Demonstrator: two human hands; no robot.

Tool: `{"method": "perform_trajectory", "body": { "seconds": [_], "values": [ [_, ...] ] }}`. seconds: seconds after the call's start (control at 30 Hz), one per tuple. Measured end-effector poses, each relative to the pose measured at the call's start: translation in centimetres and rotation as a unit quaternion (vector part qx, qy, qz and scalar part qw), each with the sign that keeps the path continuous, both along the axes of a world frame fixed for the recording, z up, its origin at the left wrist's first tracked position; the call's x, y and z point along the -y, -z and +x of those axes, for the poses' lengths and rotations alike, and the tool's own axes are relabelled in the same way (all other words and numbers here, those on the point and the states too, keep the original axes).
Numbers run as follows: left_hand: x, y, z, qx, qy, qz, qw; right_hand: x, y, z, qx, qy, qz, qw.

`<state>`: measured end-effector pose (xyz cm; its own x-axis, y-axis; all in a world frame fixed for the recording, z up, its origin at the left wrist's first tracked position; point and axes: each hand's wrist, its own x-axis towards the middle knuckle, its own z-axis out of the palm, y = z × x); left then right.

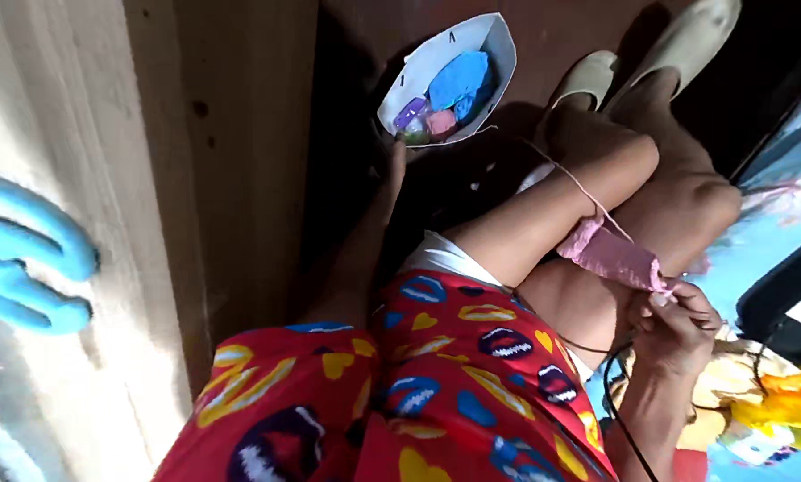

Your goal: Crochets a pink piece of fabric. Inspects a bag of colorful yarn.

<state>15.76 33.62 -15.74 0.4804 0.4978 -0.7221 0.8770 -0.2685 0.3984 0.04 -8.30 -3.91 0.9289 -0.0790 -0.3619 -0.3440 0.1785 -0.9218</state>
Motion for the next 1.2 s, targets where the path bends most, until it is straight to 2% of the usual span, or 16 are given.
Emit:
{"method": "perform_trajectory", "body": {
  "seconds": [0.07, 0.1, 0.13, 0.17, 0.2, 0.23, 0.27, 0.3, 0.33, 0.4, 0.57, 0.73, 0.9, 1.0, 1.1, 1.2],
  "values": [
    [-0.8, 7.2, -1.6, 0.076, -0.043, 0.020, 0.996, -0.4, 0.7, 0.2, -0.010, 0.010, 0.008, 1.000],
    [0.0, 8.7, -1.6, 0.092, -0.057, 0.037, 0.993, -0.6, 0.9, 0.3, -0.014, 0.016, 0.005, 1.000],
    [1.3, 7.3, -0.4, 0.032, -0.057, 0.022, 0.998, -0.8, 1.0, 0.5, -0.013, 0.022, -0.005, 1.000],
    [2.1, 3.7, 2.8, -0.126, -0.052, -0.061, 0.989, -0.9, 0.9, 0.7, -0.009, 0.025, -0.017, 1.000],
    [3.2, 2.0, 4.6, -0.199, -0.040, -0.082, 0.976, -0.9, 0.8, 0.9, -0.004, 0.032, -0.025, 0.999],
    [3.9, 1.9, 5.1, -0.226, -0.014, -0.068, 0.972, -0.8, 0.6, 0.8, 0.001, 0.041, -0.031, 0.999],
    [4.3, 3.6, 4.0, -0.191, 0.023, -0.015, 0.981, -0.4, 0.3, 0.6, 0.010, 0.053, -0.035, 0.998],
    [4.5, 7.5, 1.7, -0.064, 0.056, 0.094, 0.992, 0.0, 0.1, 0.4, 0.023, 0.064, -0.038, 0.997],
    [4.0, 9.5, 1.6, -0.032, 0.077, 0.106, 0.991, 0.5, -0.3, 0.2, 0.038, 0.070, -0.045, 0.996],
    [4.1, 9.0, 3.9, -0.049, 0.132, 0.082, 0.987, 1.5, -1.1, -0.2, 0.066, 0.078, -0.069, 0.992],
    [8.3, 1.1, 10.5, 0.009, 0.232, 0.103, 0.967, 3.3, -2.6, -0.7, 0.125, 0.085, -0.134, 0.979],
    [12.9, -10.5, 12.8, 0.046, 0.307, 0.100, 0.945, 4.3, -5.3, -2.2, 0.194, 0.058, -0.235, 0.951],
    [15.0, -23.1, 7.4, 0.148, 0.368, 0.113, 0.911, 4.1, -10.1, -3.9, 0.264, 0.029, -0.373, 0.889],
    [15.3, -28.9, 2.6, 0.204, 0.398, 0.097, 0.889, 2.9, -13.8, -4.9, 0.299, 0.034, -0.428, 0.852],
    [15.1, -32.1, -1.4, 0.257, 0.456, 0.109, 0.845, 1.0, -15.9, -5.1, 0.349, 0.014, -0.459, 0.817],
    [14.8, -32.7, -3.8, 0.281, 0.518, 0.121, 0.799, -0.2, -15.6, -4.7, 0.347, -0.058, -0.478, 0.804]
  ]
}}
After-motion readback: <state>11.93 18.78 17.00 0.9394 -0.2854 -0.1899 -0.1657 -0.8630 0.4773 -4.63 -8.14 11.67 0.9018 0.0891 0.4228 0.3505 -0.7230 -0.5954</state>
